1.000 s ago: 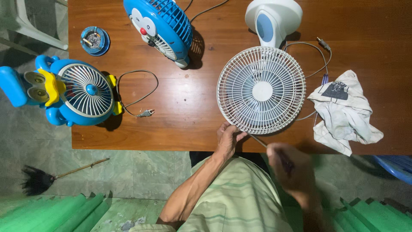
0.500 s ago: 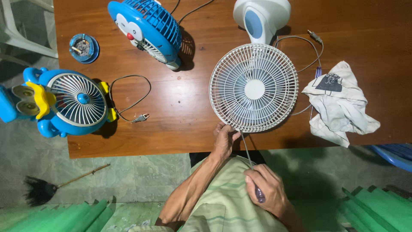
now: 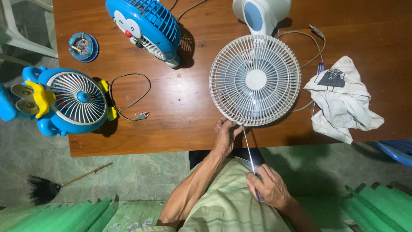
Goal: The person disassembles a white table fan on a wooden table. They remove the front grille, then the fan blades, and finally the rear grille using a screwdriver. Other fans and tools are visible on the table.
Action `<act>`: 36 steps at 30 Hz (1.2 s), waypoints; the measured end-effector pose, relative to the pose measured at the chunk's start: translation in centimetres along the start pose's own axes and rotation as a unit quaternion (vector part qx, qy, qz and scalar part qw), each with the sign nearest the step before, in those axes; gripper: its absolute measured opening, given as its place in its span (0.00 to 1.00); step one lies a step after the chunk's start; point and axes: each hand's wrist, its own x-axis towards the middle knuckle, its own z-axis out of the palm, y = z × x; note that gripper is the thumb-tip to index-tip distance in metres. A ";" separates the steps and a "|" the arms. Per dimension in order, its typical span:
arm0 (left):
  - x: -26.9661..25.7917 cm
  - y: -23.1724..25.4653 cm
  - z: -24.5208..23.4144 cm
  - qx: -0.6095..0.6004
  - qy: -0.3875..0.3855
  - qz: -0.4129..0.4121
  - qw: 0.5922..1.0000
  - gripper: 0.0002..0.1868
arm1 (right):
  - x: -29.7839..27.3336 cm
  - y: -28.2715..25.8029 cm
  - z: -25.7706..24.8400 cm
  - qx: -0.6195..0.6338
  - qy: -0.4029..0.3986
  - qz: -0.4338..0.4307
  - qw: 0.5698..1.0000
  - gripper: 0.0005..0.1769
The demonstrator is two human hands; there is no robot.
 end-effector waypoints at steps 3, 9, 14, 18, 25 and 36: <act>0.0 -0.2 0.5 -0.005 -0.007 0.004 1.000 0.18 | -0.8 0.9 0.2 -0.021 0.002 -0.020 1.000 0.17; -0.2 -0.4 0.5 -0.020 -0.013 -0.002 1.000 0.17 | -0.6 0.7 -0.5 -0.024 -0.006 -0.007 1.000 0.18; -0.5 -0.6 0.1 -0.021 -0.019 -0.008 1.000 0.18 | 0.0 -0.2 -2.6 0.010 0.010 0.006 1.000 0.18; -0.7 -0.2 -0.3 -0.008 -0.037 -0.015 0.999 0.18 | -1.1 0.2 -4.7 0.086 0.085 0.045 0.992 0.23; -0.9 1.7 0.2 0.093 0.030 0.105 0.990 0.22 | -5.3 3.4 -7.5 0.322 0.212 0.262 0.885 0.18; -2.7 2.6 7.0 0.550 0.033 0.511 0.659 0.33 | 1.3 5.4 -14.7 -0.004 0.260 0.301 0.918 0.09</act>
